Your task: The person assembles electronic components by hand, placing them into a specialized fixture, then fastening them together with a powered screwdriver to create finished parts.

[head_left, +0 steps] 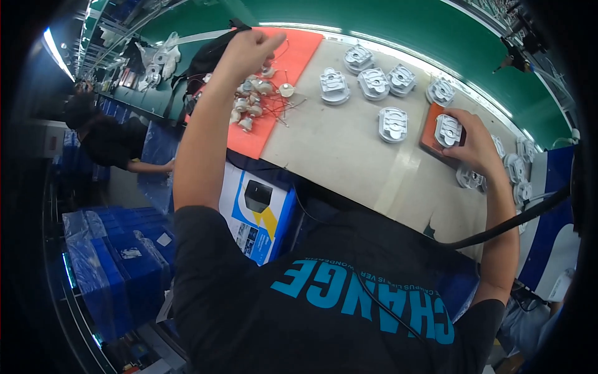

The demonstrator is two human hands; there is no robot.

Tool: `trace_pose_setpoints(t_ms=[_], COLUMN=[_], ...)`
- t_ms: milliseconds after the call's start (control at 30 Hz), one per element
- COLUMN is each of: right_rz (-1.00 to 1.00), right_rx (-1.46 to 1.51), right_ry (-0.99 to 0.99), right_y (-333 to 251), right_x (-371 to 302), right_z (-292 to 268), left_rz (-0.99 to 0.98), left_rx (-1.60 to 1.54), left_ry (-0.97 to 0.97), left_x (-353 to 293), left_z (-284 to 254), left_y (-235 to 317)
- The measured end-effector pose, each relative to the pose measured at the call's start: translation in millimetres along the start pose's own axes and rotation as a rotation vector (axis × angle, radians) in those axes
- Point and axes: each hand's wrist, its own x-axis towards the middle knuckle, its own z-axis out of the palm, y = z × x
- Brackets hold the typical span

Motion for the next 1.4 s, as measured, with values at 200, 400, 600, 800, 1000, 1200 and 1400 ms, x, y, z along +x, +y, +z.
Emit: trace_pose_setpoints(t_ms=[200, 400, 600, 800, 1000, 1200, 1400], right_rz=[0.086, -0.003, 0.05, 0.003, -0.029, -0.023, -0.077], right_rx=[-0.022, -0.042, 0.025, 0.122, 0.141, 0.134, 0.177], right_ry=[0.004, 0.105, 0.21, 0.319, 0.321, 0.298, 0.325], right_y=[-16.0, -26.0, -24.9, -12.6, -14.6, -9.2, -6.0], right_x=[-8.3, -29.7, -54.2, -61.7, -63.0, -71.5, -71.5], right_z=[-2.1, 2.1, -7.5, -8.0, -11.1, -8.2, -7.7], left_rz=[0.141, 0.236, 0.121, 0.196, 0.41, 0.44, 0.186], left_rx=[0.489, 0.952, -0.086, -0.746, -1.047, -1.057, -0.963], left_ry=[-0.098, -0.204, -0.003, 0.005, -0.189, -0.41, -0.576], left_x=[-39.3, -22.6, -1.8, -6.9, -21.2, -26.0, -25.3], left_z=[38.8, 65.2, -8.2, -40.7, -38.3, 11.8, 101.9], left_y=[-13.3, -29.4, -3.3, 15.3, 52.8, 85.4, 110.9])
